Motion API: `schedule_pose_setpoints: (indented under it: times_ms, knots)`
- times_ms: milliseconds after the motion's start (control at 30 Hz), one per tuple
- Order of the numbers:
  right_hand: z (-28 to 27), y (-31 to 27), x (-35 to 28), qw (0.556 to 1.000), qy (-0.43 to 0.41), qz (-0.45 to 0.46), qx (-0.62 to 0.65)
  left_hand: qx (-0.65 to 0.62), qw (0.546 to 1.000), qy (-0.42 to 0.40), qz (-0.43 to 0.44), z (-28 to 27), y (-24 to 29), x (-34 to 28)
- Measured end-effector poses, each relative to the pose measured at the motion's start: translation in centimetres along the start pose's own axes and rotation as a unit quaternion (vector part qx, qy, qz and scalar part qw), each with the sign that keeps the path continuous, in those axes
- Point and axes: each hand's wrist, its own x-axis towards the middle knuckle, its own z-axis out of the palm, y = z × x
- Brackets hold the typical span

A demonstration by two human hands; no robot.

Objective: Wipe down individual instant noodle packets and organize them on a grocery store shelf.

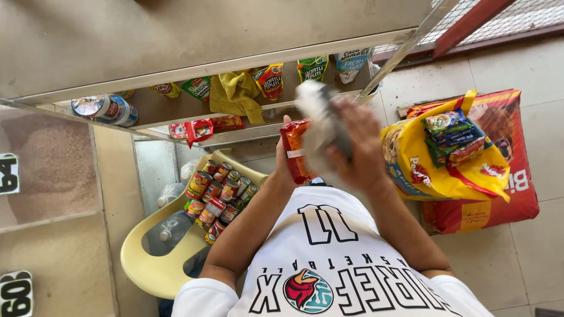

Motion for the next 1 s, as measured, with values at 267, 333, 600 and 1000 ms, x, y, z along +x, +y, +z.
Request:
schedule_pose_setpoints:
  times_ms: [267,333,600,1000]
  knots:
    - [0.6,2.9,-0.8,0.994,-0.081,-0.072,-0.029,-0.27,0.936,-0.152,0.169,-3.4,-0.8,1.6]
    - [0.3,6.6,-0.8,0.999,-0.028,0.013,-0.032,0.145,0.973,0.05,0.174,-7.1,1.6,0.9]
    - [-0.9,0.6,-0.6,0.994,-0.049,-0.011,0.096,0.14,0.956,0.04,0.256,-5.5,-1.5,2.3]
    - [-2.5,5.8,-2.4,0.998,0.012,0.035,0.041,0.181,0.947,0.103,0.243,-5.1,-3.2,2.1]
